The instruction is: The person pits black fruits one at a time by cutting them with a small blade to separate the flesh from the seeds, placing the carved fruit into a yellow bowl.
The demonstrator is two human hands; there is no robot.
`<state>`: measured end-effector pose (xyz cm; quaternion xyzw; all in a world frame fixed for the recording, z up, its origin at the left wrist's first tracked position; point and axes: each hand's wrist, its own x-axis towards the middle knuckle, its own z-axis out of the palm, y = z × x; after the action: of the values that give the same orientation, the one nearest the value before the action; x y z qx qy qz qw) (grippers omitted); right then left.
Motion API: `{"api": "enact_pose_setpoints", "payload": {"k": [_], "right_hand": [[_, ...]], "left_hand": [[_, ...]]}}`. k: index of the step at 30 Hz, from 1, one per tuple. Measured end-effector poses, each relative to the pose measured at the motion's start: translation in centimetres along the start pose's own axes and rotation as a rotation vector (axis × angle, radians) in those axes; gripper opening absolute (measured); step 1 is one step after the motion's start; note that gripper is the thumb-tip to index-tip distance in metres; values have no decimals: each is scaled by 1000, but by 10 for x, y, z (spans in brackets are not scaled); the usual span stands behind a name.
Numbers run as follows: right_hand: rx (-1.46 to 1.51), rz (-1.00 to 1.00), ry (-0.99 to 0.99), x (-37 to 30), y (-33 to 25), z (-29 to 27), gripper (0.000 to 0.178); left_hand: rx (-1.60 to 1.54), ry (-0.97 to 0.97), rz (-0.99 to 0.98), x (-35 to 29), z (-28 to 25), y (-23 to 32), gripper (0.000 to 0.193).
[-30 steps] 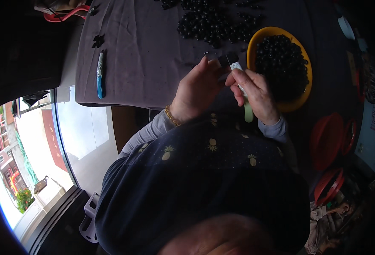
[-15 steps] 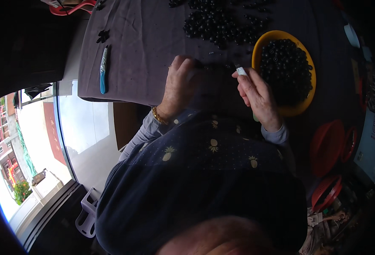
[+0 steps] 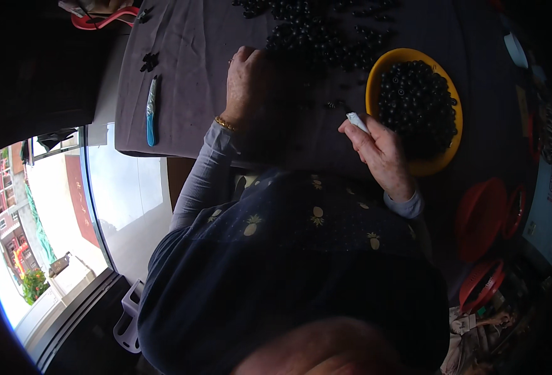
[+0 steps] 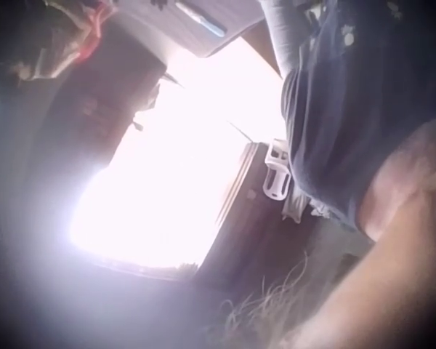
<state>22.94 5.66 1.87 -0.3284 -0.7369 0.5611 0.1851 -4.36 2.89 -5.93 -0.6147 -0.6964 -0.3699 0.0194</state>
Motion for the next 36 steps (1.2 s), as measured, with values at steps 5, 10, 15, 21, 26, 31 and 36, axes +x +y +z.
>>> {"api": "enact_pose_setpoints", "payload": {"k": [5, 10, 15, 21, 26, 31, 36], "right_hand": [[9, -6, 16, 1, 5, -2, 22], [10, -6, -3, 3, 9, -2, 21], [25, -20, 12, 5, 5, -1, 19], [33, -138, 212, 15, -22, 2, 16], [-42, -331, 195, 30, -44, 11, 33], [-91, -478, 236, 30, -44, 8, 31], [-150, -523, 216, 24, -41, 2, 30]], "left_hand": [[71, -50, -2, 7, 4, 7, 20], [143, -75, 12, 4, 9, 8, 19], [-115, -67, -141, 5, -3, 19, 16], [-1289, -190, -763, -6, -48, 86, 26], [-1682, -319, -787, -10, -46, 112, 22], [-1766, -394, -666, -9, -44, 120, 23], [-1849, -444, -598, -6, -47, 130, 26]]}}
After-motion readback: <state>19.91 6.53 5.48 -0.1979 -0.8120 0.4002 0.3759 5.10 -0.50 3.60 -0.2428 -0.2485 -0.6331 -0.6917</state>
